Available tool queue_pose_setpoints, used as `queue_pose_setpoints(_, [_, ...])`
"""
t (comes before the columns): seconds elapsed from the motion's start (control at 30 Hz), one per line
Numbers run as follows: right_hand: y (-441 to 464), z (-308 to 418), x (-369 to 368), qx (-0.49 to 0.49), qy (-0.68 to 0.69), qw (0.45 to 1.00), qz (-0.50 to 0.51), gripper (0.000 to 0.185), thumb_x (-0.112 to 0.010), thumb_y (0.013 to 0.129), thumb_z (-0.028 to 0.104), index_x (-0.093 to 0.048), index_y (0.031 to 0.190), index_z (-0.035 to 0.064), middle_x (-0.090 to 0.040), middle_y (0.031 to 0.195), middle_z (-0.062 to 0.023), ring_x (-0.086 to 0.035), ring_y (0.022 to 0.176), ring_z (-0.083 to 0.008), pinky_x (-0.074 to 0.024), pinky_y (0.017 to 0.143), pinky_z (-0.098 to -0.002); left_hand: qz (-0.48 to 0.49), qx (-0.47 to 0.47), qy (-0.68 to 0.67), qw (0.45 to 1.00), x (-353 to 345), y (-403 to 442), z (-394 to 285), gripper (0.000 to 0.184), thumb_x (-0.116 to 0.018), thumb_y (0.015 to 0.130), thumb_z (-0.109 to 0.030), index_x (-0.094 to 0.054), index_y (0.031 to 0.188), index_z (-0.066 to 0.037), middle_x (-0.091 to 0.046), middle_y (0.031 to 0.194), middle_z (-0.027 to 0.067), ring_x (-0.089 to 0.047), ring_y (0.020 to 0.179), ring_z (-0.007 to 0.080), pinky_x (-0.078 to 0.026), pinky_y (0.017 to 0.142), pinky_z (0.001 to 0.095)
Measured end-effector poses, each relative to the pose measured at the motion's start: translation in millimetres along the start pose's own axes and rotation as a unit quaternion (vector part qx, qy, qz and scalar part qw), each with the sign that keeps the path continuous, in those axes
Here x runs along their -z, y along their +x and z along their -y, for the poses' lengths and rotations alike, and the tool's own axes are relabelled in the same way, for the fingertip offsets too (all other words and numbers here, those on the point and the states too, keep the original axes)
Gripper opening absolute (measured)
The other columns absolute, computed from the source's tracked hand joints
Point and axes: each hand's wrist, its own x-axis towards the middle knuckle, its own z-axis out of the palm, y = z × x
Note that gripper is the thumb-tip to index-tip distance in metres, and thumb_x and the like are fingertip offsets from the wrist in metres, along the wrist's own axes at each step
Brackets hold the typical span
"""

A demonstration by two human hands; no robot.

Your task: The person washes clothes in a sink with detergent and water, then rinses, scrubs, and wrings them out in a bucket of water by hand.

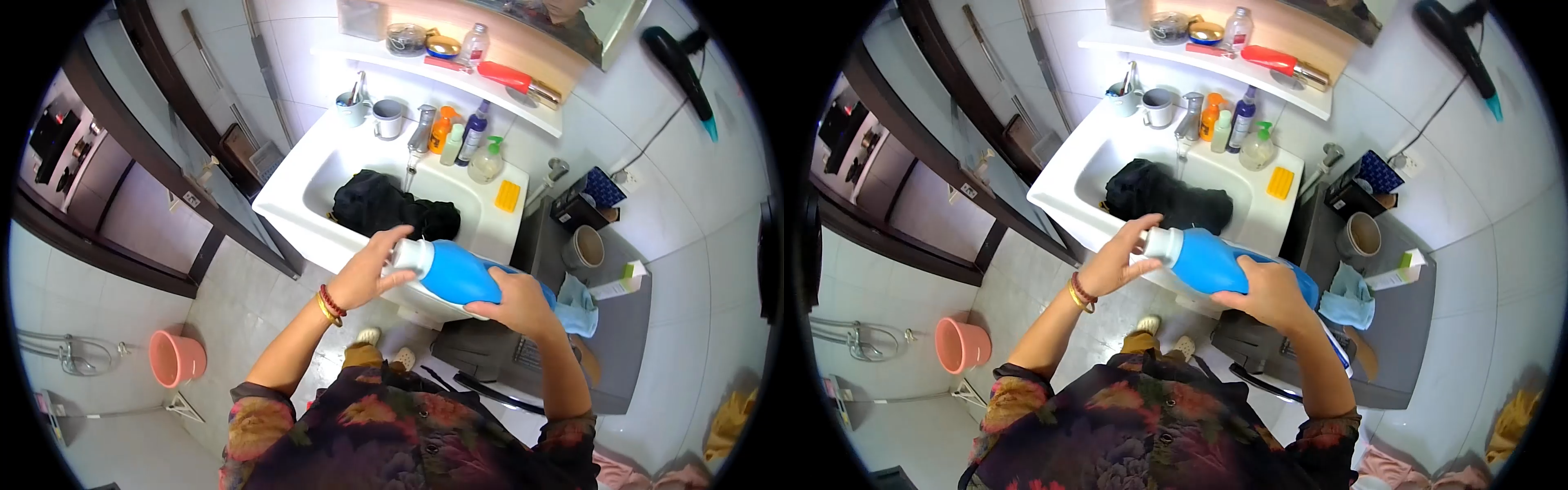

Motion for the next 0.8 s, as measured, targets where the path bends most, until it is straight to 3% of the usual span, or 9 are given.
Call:
queue_pose_setpoints(0.07, [13, -8, 4, -0.003, 0.022, 1.0, -0.003, 0.052, -0.066, 0.068, 0.049, -0.054, 0.081, 0.0003, -0.059, 0.071, -0.021, -0.058, 0.067, -0.037, -0.0445, 0.061, -0.0421, 0.02, -0.176, 0.01, 0.984, 3, 10, 4, 0.051, -0.063, 0.082, -0.027, -0.043, 0.124, -0.007, -0.055, 0.102, 0.0129, -0.056, 0.073, 0.022, -0.048, 0.07, 0.0315])
queue_pose_setpoints(0.13, [24, -10, 6, -0.007, 0.005, 1.0, 0.026, 0.054, -0.066, 0.068, 0.05, -0.054, 0.082, -0.0002, -0.059, 0.072, -0.0219, -0.058, 0.067, -0.0376, -0.0452, 0.062, -0.042, 0.027, -0.179, 0.04, 0.983, 8, 22, 18, 0.049, -0.066, 0.078, -0.019, -0.046, 0.121, -0.006, -0.054, 0.101, 0.0116, -0.056, 0.074, 0.0207, -0.048, 0.071, 0.0313])
queue_pose_setpoints(0.2, [35, -10, 4, -0.014, -0.011, 1.0, 0.018, 0.054, -0.066, 0.068, 0.05, -0.054, 0.082, -0.0003, -0.059, 0.072, -0.0218, -0.058, 0.067, -0.0378, -0.0453, 0.062, -0.042, 0.048, -0.09, -0.004, 0.995, 15, 38, 27, 0.042, -0.064, 0.08, -0.028, -0.051, 0.113, -0.005, -0.058, 0.086, 0.0133, -0.058, 0.072, 0.027, -0.047, 0.066, 0.0324])
queue_pose_setpoints(0.27, [47, -11, 7, -0.019, -0.033, 0.999, 0.013, 0.054, -0.066, 0.068, 0.05, -0.055, 0.082, -0.0004, -0.059, 0.072, -0.0218, -0.058, 0.067, -0.0379, -0.0455, 0.062, -0.042, 0.001, 0.027, 0.031, 0.999, 19, 57, 39, 0.045, -0.053, 0.084, -0.044, -0.058, 0.09, 0.0, -0.058, 0.062, 0.0102, -0.057, 0.054, 0.0227, -0.046, 0.056, 0.0313])
queue_pose_setpoints(0.33, [59, -12, 10, -0.052, -0.012, 0.998, -0.015, 0.055, -0.066, 0.067, 0.051, -0.055, 0.082, 0.0001, -0.06, 0.072, -0.0205, -0.058, 0.067, -0.0373, -0.0457, 0.062, -0.0423, 0.048, 0.139, -0.114, 0.983, 31, 73, 62, 0.044, -0.047, 0.089, -0.043, -0.058, 0.089, 0.0, -0.057, 0.066, 0.0051, -0.054, 0.054, 0.0127, -0.044, 0.054, 0.0247])
queue_pose_setpoints(0.47, [89, -19, 10, -0.055, -0.075, 0.995, -0.028, 0.055, -0.065, 0.068, 0.052, -0.054, 0.084, 0.0004, -0.06, 0.071, -0.0193, -0.059, 0.068, -0.0363, -0.0458, 0.062, -0.0427, 0.017, 0.155, -0.219, 0.963, 44, 84, 114, 0.037, -0.052, 0.089, -0.039, -0.057, 0.097, -0.003, -0.054, 0.076, 0.0007, -0.052, 0.063, 0.007, -0.043, 0.059, 0.0197])
queue_pose_setpoints(0.67, [132, -30, 2, -0.089, -0.191, 0.978, -0.01, 0.054, -0.066, 0.068, 0.051, -0.054, 0.089, 0.0022, -0.061, 0.071, -0.0173, -0.06, 0.07, -0.035, -0.0457, 0.063, -0.0433, -0.024, 0.221, -0.315, 0.923, 51, 63, 203, 0.037, -0.063, 0.083, -0.024, -0.051, 0.114, -0.008, -0.055, 0.082, 0.0001, -0.052, 0.069, 0.0065, -0.044, 0.061, 0.0191])
queue_pose_setpoints(0.7, [139, -32, 1, -0.104, -0.197, 0.975, 0.002, 0.055, -0.066, 0.068, 0.052, -0.054, 0.089, 0.0025, -0.062, 0.071, -0.0169, -0.06, 0.07, -0.0348, -0.0457, 0.063, -0.0434, 0.0, 0.226, -0.315, 0.922, 55, 59, 215, 0.04, -0.062, 0.083, -0.022, -0.049, 0.119, -0.008, -0.056, 0.101, 0.0015, -0.054, 0.085, 0.0079, -0.045, 0.073, 0.0211])
queue_pose_setpoints(0.8, [157, -32, 0, -0.128, -0.204, 0.97, 0.036, 0.055, -0.066, 0.068, 0.052, -0.054, 0.089, 0.0024, -0.062, 0.074, -0.0172, -0.06, 0.073, -0.0357, -0.0445, 0.066, -0.0444, -0.016, 0.225, -0.349, 0.909, 55, 48, 237, 0.041, -0.063, 0.082, -0.016, -0.048, 0.119, -0.009, -0.055, 0.105, 0.0005, -0.053, 0.09, 0.0089, -0.044, 0.077, 0.0228])
